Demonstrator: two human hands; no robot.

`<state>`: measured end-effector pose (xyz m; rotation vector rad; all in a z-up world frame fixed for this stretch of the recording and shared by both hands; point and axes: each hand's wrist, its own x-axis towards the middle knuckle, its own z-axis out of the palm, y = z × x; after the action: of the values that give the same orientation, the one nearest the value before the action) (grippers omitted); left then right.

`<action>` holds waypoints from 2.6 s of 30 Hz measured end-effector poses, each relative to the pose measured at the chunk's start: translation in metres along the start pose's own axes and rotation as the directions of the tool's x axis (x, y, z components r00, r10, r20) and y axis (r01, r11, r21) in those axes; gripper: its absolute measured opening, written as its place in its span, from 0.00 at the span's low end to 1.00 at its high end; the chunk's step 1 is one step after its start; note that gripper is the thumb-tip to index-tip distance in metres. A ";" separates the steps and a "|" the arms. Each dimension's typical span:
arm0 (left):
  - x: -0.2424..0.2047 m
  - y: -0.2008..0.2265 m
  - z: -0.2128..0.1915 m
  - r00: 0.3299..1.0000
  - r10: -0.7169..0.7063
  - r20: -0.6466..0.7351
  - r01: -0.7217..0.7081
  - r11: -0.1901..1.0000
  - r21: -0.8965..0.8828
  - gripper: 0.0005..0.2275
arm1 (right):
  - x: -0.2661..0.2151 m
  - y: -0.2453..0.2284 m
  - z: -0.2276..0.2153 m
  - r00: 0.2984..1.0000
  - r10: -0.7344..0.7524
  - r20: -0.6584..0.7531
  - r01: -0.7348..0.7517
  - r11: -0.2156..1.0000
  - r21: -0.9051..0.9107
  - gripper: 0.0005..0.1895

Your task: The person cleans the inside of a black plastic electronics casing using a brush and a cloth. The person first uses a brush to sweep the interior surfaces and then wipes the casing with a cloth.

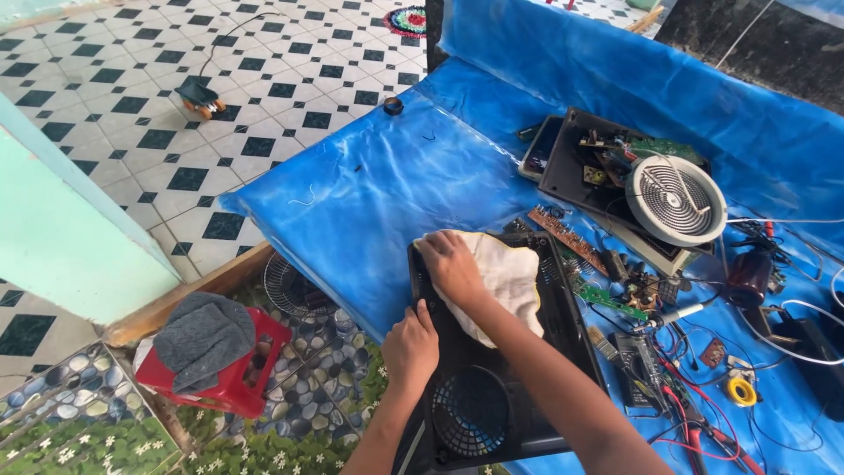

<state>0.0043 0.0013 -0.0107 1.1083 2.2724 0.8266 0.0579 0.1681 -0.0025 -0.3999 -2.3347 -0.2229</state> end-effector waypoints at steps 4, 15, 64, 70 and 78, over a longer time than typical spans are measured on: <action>0.002 -0.004 0.005 1.000 -0.003 -0.003 0.003 1.000 0.010 0.25 | -0.034 0.033 -0.023 0.999 0.029 0.015 -0.026 0.985 -0.169 0.16; 0.001 0.001 0.014 0.999 -0.053 -0.011 0.053 0.998 0.029 0.27 | -0.030 0.029 -0.013 0.987 0.146 -0.074 -0.155 0.979 -0.132 0.16; -0.002 0.006 0.013 0.996 -0.082 0.017 0.082 0.996 0.019 0.27 | -0.084 0.078 -0.084 0.813 0.583 -0.010 -0.514 0.708 -0.484 0.12; -0.002 0.006 0.014 0.996 -0.092 -0.003 0.092 0.995 0.039 0.27 | -0.073 0.063 -0.079 0.923 0.384 0.012 -0.381 0.919 -0.104 0.11; -0.004 0.008 0.011 0.997 -0.080 -0.024 0.080 0.996 0.032 0.26 | -0.066 0.048 -0.093 0.978 0.199 0.058 -0.195 0.978 -0.070 0.09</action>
<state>0.0179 0.0058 -0.0120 1.0197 2.3405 0.7764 0.1798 0.1730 0.0183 -0.6753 -2.3362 -0.1916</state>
